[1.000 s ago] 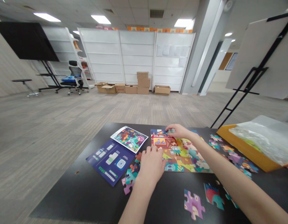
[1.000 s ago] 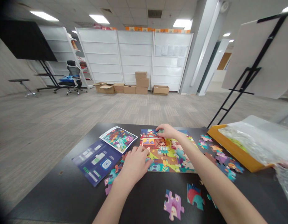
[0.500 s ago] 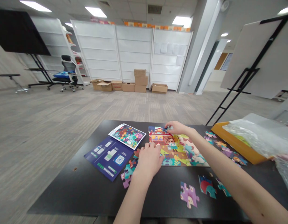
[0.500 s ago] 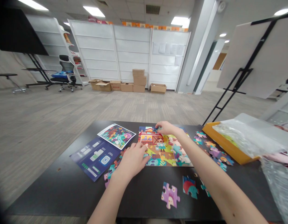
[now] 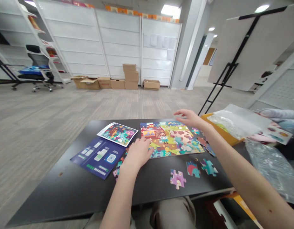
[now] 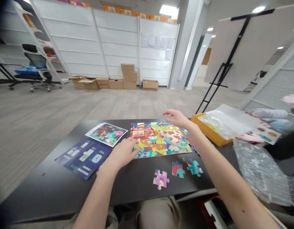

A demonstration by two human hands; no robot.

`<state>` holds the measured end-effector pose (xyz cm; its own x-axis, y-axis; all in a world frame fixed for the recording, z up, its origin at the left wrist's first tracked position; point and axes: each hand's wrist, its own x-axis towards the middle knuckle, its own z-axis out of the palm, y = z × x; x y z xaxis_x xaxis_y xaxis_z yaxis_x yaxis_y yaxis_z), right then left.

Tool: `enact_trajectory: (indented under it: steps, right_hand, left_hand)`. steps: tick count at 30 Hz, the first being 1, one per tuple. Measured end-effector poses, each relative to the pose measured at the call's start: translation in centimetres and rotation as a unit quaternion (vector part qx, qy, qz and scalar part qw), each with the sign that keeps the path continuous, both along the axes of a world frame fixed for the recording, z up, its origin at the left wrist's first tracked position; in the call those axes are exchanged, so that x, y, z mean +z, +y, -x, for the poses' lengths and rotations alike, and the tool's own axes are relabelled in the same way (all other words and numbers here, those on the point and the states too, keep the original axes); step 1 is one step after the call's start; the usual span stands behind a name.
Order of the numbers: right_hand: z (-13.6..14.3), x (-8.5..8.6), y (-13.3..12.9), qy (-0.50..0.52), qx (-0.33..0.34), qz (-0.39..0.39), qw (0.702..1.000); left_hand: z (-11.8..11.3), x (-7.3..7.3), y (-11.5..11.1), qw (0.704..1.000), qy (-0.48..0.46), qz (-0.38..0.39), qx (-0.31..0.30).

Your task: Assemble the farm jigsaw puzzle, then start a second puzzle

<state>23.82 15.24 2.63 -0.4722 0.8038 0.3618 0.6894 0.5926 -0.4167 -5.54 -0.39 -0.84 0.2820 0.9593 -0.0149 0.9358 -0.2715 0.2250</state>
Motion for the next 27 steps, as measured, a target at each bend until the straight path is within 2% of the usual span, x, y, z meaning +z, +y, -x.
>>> enact_trajectory:
  steps: [4,9,12,16,20,23,27]
  right_hand:
    - [-4.8,-0.2,-1.6,0.089,-0.1,-0.029,0.991]
    - [-7.4,-2.9,-2.1,0.186,-0.193,-0.059,0.962]
    - [-7.8,-3.9,-2.3,0.156,-0.203,-0.078,0.964]
    - [-8.2,-3.8,-2.6,0.114,-0.212,-0.087,0.967]
    - [-8.0,-3.6,-2.8,0.058,-0.235,-0.096,0.966]
    - [-7.9,-3.6,-2.9,0.03,-0.246,-0.103,0.963]
    - [-8.8,-3.3,-2.9,0.047,-0.295,-0.123,0.946]
  left_hand:
    - [-0.1,-0.3,0.2,1.0,0.004,-0.011,-0.005]
    - [-0.9,-0.4,0.4,0.999,-0.021,-0.04,-0.004]
    - [-2.7,0.0,-0.1,0.991,-0.115,-0.057,-0.047]
    - [-6.5,0.5,-1.2,0.969,-0.192,-0.033,-0.151]
    - [-10.1,0.3,-2.1,0.964,-0.154,-0.009,-0.218]
    - [-12.1,0.0,-2.2,0.962,-0.128,-0.001,-0.242]
    - [-13.6,0.0,-2.1,0.961,-0.111,0.012,-0.253]
